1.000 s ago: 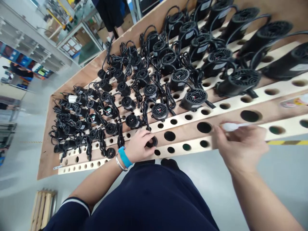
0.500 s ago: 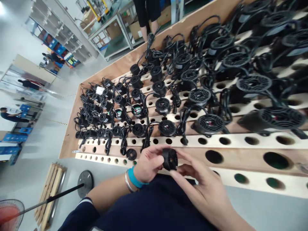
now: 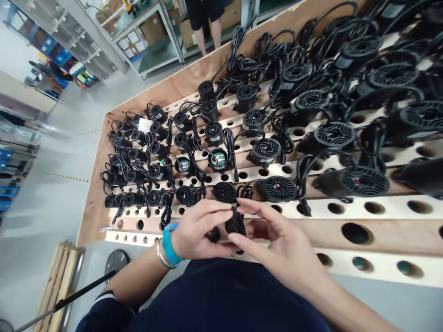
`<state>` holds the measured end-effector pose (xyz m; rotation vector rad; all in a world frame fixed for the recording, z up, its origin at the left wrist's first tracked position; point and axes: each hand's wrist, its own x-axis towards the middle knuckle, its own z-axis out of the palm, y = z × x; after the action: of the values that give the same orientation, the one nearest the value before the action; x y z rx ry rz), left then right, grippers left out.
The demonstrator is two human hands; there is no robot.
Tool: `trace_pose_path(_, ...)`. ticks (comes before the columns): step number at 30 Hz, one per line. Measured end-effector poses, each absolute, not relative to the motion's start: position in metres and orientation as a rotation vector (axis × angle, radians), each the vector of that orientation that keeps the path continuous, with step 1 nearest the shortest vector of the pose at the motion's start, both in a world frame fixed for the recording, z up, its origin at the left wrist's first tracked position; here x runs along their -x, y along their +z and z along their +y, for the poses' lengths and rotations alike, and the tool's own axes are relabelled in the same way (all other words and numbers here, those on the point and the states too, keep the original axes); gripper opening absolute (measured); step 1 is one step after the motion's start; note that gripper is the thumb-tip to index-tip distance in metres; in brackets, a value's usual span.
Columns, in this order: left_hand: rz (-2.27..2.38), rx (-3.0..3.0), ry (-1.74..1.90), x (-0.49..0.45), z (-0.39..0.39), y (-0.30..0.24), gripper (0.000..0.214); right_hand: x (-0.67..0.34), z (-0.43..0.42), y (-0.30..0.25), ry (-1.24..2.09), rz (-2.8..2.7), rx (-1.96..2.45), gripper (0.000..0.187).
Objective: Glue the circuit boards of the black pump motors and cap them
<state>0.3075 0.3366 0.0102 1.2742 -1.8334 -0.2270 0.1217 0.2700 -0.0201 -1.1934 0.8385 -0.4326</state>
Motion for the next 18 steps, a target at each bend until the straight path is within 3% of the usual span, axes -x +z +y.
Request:
trace_pose_path(4,-1.654,-1.691,-0.482,-0.373,0.292,0.028,0.038,-0.128,0.263,-0.013,-0.429,0.852,1.297,0.058)
trace_pose_path(8,-1.944,-1.844,-0.627,-0.433,0.223,0.009,0.04,-0.131,0.258,-0.007,-0.4,0.787,1.322,0.058)
trace_pose_path(12,-2.188,-1.794,-0.769,-0.453,0.178,-0.009,0.026,-0.14,0.272,-0.001,-0.435,0.932,1.152,0.058)
trace_pose_path(15,-2.187,-1.637,-0.893,-0.454,0.163,-0.01,0.012,-0.151,0.284,0.005,-0.496,1.109,0.986,0.052)
trace_pose_path(18,-2.072,-1.557,-1.12,-0.452,0.153,-0.011,0.012,-0.156,0.282,0.003,-0.537,1.135,0.987,0.05)
